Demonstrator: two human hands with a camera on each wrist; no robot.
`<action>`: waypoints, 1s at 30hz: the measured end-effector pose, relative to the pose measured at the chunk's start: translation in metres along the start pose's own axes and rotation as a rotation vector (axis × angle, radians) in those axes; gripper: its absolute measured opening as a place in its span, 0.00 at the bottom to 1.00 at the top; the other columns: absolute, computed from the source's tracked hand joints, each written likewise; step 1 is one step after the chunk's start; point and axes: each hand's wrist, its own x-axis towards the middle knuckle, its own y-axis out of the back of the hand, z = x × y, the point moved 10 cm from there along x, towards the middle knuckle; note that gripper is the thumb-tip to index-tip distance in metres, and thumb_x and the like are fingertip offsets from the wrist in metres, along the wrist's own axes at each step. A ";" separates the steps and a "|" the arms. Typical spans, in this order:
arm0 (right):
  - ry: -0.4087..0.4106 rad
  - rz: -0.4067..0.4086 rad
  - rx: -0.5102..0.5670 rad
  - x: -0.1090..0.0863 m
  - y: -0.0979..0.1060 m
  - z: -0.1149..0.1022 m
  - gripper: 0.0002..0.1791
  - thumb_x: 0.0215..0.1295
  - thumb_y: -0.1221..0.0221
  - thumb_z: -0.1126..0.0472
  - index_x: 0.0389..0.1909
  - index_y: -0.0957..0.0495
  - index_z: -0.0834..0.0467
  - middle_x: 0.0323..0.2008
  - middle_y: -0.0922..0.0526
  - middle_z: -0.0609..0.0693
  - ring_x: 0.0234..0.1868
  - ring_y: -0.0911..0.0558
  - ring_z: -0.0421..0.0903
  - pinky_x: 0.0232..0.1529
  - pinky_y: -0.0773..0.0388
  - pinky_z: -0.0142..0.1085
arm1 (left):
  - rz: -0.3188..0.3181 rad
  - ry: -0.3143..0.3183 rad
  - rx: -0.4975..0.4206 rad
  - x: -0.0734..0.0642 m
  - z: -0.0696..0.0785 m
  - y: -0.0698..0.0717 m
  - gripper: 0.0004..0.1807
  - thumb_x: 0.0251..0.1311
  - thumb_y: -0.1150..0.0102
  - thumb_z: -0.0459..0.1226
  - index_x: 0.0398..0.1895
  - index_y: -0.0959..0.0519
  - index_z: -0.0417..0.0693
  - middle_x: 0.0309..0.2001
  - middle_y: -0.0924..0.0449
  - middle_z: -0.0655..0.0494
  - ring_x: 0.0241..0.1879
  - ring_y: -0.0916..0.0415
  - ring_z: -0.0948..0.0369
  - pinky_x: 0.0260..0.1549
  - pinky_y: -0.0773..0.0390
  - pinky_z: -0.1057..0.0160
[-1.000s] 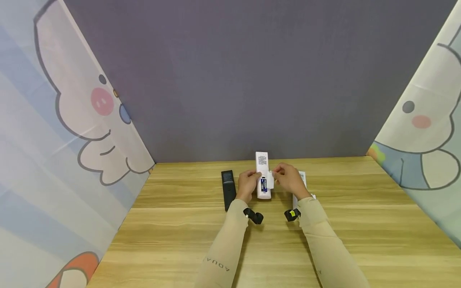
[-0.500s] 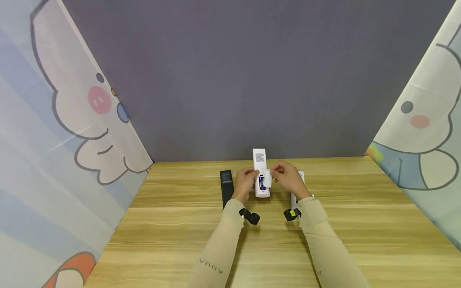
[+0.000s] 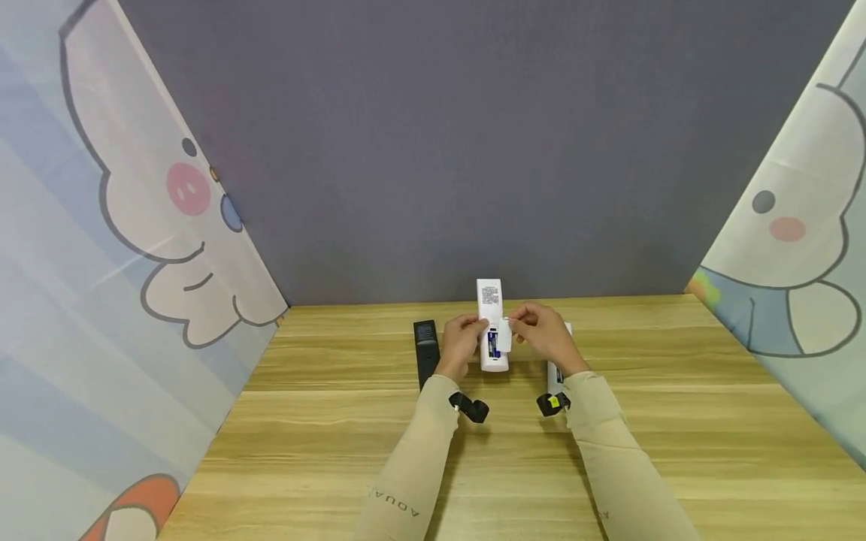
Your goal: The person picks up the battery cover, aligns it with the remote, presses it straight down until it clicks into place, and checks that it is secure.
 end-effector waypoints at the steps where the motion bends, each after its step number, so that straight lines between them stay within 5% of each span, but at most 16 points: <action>1: 0.002 -0.002 0.002 0.000 0.000 0.000 0.07 0.74 0.41 0.60 0.43 0.19 0.59 0.33 0.13 0.59 0.38 0.15 0.65 0.33 0.24 0.40 | -0.001 0.003 -0.003 0.000 0.000 0.000 0.16 0.70 0.39 0.39 0.56 0.17 0.41 0.43 0.14 0.48 0.34 0.21 0.62 0.32 0.20 0.65; 12: 0.022 -0.032 0.018 -0.001 -0.005 -0.006 0.07 0.74 0.40 0.59 0.42 0.18 0.59 0.36 0.13 0.65 0.35 0.15 0.62 0.32 0.24 0.40 | -0.013 0.010 -0.004 -0.001 0.003 -0.002 0.16 0.70 0.39 0.39 0.56 0.17 0.42 0.44 0.14 0.49 0.36 0.21 0.62 0.33 0.19 0.66; 20: 0.027 -0.043 -0.004 -0.001 -0.009 -0.007 0.05 0.73 0.39 0.60 0.41 0.18 0.58 0.30 0.13 0.56 0.31 0.16 0.54 0.30 0.26 0.39 | -0.014 0.006 -0.012 0.001 0.001 0.000 0.16 0.71 0.39 0.40 0.56 0.17 0.43 0.45 0.14 0.49 0.37 0.20 0.62 0.35 0.18 0.64; 24: 0.031 -0.050 -0.002 0.000 -0.011 -0.008 0.05 0.73 0.40 0.60 0.40 0.18 0.57 0.28 0.15 0.51 0.33 0.16 0.60 0.30 0.26 0.39 | -0.015 0.005 -0.020 0.000 0.001 0.001 0.16 0.71 0.39 0.40 0.56 0.17 0.43 0.46 0.14 0.48 0.38 0.19 0.61 0.38 0.17 0.61; 30: 0.048 -0.051 -0.003 0.000 -0.013 -0.010 0.04 0.73 0.39 0.61 0.39 0.18 0.56 0.31 0.14 0.55 0.33 0.15 0.59 0.31 0.24 0.40 | -0.019 0.002 -0.021 0.000 0.002 0.002 0.16 0.71 0.39 0.40 0.56 0.18 0.43 0.46 0.15 0.48 0.39 0.19 0.60 0.40 0.16 0.58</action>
